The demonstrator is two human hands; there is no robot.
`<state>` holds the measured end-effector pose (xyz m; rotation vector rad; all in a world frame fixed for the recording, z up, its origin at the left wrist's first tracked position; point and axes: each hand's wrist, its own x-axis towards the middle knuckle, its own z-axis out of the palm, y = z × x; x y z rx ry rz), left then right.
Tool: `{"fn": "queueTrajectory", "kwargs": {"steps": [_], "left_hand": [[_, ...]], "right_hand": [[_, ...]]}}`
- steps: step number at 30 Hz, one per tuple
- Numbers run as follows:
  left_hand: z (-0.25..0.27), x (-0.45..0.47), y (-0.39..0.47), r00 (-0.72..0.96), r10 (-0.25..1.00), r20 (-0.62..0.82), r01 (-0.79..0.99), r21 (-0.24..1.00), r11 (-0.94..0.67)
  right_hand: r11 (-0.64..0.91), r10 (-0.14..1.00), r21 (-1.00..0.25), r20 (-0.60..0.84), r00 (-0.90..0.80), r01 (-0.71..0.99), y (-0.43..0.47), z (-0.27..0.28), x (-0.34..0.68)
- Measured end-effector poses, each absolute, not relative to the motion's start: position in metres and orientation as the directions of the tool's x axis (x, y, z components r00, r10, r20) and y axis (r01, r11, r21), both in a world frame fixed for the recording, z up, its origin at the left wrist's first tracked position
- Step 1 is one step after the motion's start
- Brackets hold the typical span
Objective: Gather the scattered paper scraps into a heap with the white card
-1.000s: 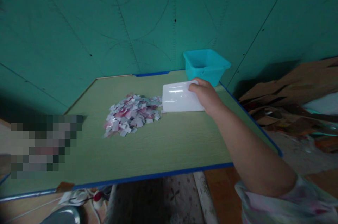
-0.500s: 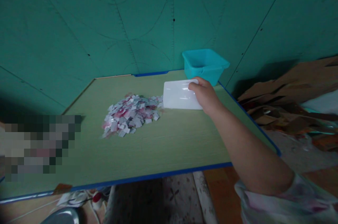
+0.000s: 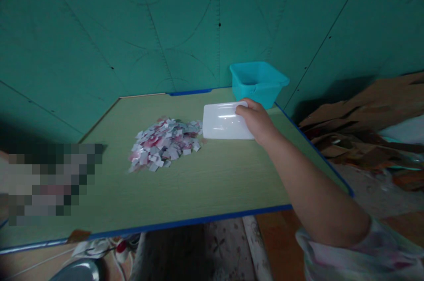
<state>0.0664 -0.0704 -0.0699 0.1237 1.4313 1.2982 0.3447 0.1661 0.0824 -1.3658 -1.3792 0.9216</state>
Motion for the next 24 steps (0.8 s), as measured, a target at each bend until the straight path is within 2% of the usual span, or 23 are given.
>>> {"fn": "queueTrajectory", "kwargs": {"steps": [10,16,24], "left_hand": [[-0.072,0.048,-0.067,-0.443,0.632,-0.636,-0.503,0.76,0.412],[-0.074,0.057,-0.068,-0.414,0.652,-0.635,-0.528,0.751,0.396],[-0.059,0.053,-0.075,-0.358,0.682,-0.638,-0.584,0.723,0.369]], "right_hand": [[0.073,0.996,-0.97,0.084,0.038,0.232,0.165,0.083,0.345],[-0.025,1.0,-0.978,-0.028,-0.013,0.207,0.163,0.086,0.342],[-0.046,0.998,-0.985,-0.054,-0.04,0.167,0.161,0.087,0.341]]}}
